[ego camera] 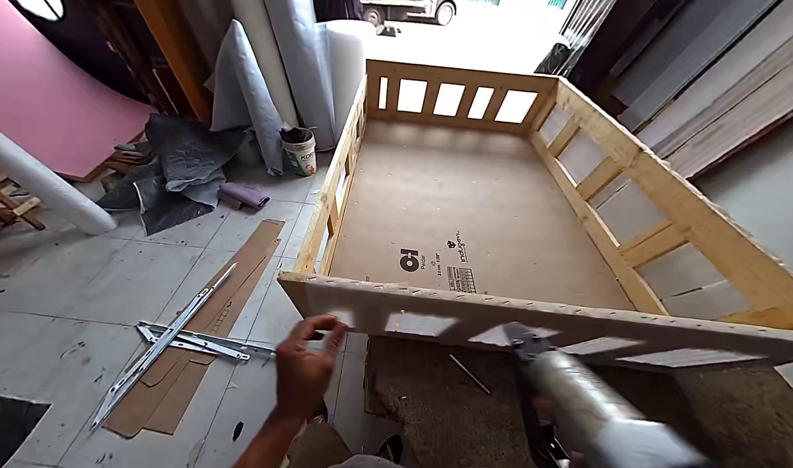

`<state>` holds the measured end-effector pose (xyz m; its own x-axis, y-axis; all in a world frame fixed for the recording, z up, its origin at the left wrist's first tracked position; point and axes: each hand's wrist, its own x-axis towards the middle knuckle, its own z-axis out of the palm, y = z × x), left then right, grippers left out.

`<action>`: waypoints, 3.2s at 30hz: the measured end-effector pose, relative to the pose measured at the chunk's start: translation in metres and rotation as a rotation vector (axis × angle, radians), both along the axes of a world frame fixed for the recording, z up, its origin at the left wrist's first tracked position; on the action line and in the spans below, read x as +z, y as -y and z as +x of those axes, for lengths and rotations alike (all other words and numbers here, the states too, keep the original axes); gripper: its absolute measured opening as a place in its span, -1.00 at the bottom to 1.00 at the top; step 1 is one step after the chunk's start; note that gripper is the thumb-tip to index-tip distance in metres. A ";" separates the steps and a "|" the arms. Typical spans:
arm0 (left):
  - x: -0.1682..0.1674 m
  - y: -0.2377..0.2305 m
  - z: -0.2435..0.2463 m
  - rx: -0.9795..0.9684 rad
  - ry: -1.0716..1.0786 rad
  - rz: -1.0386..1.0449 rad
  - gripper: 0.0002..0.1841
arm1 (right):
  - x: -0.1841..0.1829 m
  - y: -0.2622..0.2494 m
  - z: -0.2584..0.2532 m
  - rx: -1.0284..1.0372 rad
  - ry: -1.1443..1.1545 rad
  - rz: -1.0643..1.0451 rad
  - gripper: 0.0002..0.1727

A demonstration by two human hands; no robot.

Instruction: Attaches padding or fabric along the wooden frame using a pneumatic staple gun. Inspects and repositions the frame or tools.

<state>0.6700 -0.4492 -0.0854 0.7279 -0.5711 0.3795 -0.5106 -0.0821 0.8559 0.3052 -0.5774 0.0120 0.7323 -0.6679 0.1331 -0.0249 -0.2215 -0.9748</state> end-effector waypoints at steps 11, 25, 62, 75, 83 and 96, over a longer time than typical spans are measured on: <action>-0.161 0.013 0.042 0.089 -0.163 0.482 -0.56 | -0.165 -0.025 0.123 0.394 -0.810 -0.975 -0.07; -0.184 0.010 0.063 0.100 -0.046 0.484 -0.77 | -0.060 -0.056 0.227 0.216 -0.419 -1.318 -0.39; -0.167 0.017 0.067 0.040 0.123 0.760 -0.48 | -0.208 -0.028 0.142 0.358 -0.818 -1.042 -0.28; -0.157 0.016 0.086 0.006 0.040 0.991 -0.46 | -0.209 -0.043 0.220 0.516 -1.048 -0.770 -0.22; -0.151 -0.010 0.126 -0.043 0.053 0.895 -0.58 | -0.204 -0.056 0.265 0.611 -1.030 -0.771 -0.15; -0.175 -0.112 0.116 -0.143 -0.142 0.970 -0.62 | -0.103 -0.071 0.244 0.192 -0.650 -1.189 -0.38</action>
<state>0.7859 -0.3373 -0.2607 0.6307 -0.6741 -0.3845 -0.4678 -0.7256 0.5047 0.5490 -0.5068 -0.0909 0.9498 -0.2746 0.1499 -0.2747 -0.9613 -0.0203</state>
